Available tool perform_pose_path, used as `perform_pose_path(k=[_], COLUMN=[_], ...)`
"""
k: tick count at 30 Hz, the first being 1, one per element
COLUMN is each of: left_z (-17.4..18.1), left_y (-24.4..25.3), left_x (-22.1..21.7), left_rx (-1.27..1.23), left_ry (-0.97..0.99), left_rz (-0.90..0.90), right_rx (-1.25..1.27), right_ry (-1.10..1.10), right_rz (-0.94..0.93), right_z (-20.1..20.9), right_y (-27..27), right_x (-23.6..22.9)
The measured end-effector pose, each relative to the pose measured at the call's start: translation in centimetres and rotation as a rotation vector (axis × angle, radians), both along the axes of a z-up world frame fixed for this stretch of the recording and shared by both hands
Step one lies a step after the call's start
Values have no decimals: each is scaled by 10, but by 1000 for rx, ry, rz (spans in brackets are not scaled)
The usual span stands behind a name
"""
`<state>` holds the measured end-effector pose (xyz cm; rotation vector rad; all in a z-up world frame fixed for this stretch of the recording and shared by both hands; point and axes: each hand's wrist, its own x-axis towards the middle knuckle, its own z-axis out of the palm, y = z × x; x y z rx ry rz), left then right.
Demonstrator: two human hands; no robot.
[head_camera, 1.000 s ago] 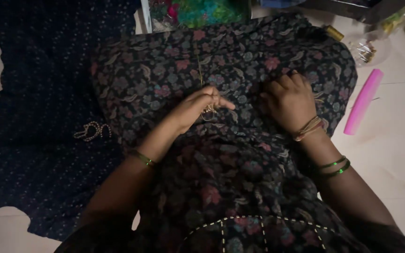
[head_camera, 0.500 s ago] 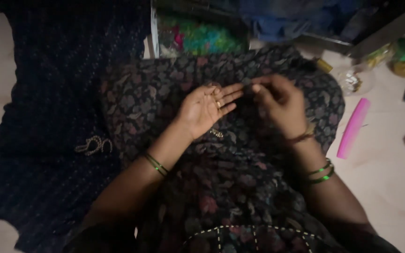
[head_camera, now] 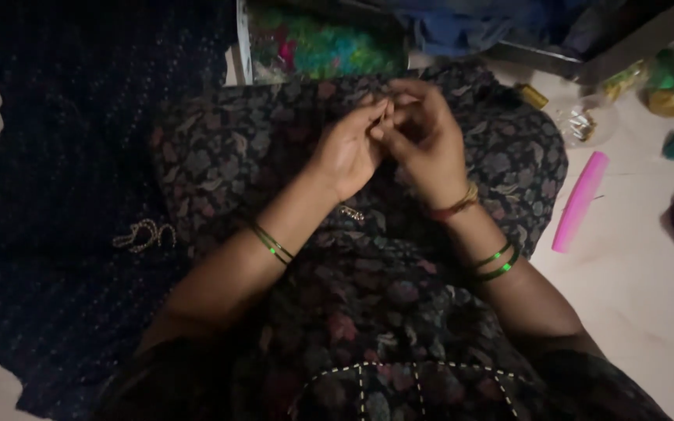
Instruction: Hand sewing decorative tassels and beads onto the edge of a yellow saree.
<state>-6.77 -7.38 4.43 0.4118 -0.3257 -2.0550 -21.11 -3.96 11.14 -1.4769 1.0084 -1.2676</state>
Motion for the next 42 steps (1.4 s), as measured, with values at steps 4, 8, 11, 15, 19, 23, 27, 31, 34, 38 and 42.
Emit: perform_pose_path(k=[4, 8, 11, 15, 19, 23, 27, 31, 34, 38, 42], left_z=[3, 20, 16, 8, 23, 44, 58, 76, 88, 85, 92], left_y=[-2, 4, 3, 1, 2, 4, -4, -9, -2, 17, 38], left_x=[8, 18, 24, 32, 34, 41, 67, 130, 170, 210, 227], left_rx=[-130, -168, -94, -66, -73, -57, 42, -14, -54, 22, 59], left_ry=[67, -165, -198, -221, -258, -283, -291, -195, -377, -481, -698], left_rz=[-1, 22, 21, 46, 39, 7, 110, 278, 410, 576, 675], right_rx=[74, 210, 246, 299, 479, 582, 524, 373, 374, 368, 375], right_ry=[-172, -134, -54, 51, -147, -222, 56, 304, 294, 414, 530], right_rz=[79, 130, 150, 173, 208, 266, 246, 184, 105, 58, 58], right_z=[2, 14, 10, 0, 32, 39, 12, 14, 18, 26, 37], right_y=[-4, -5, -6, -11, -10, -11, -12, -15, -16, -16, -6], right_x=[-8, -16, -29, -47, -35, -30, -49, -80, -97, -111, -120])
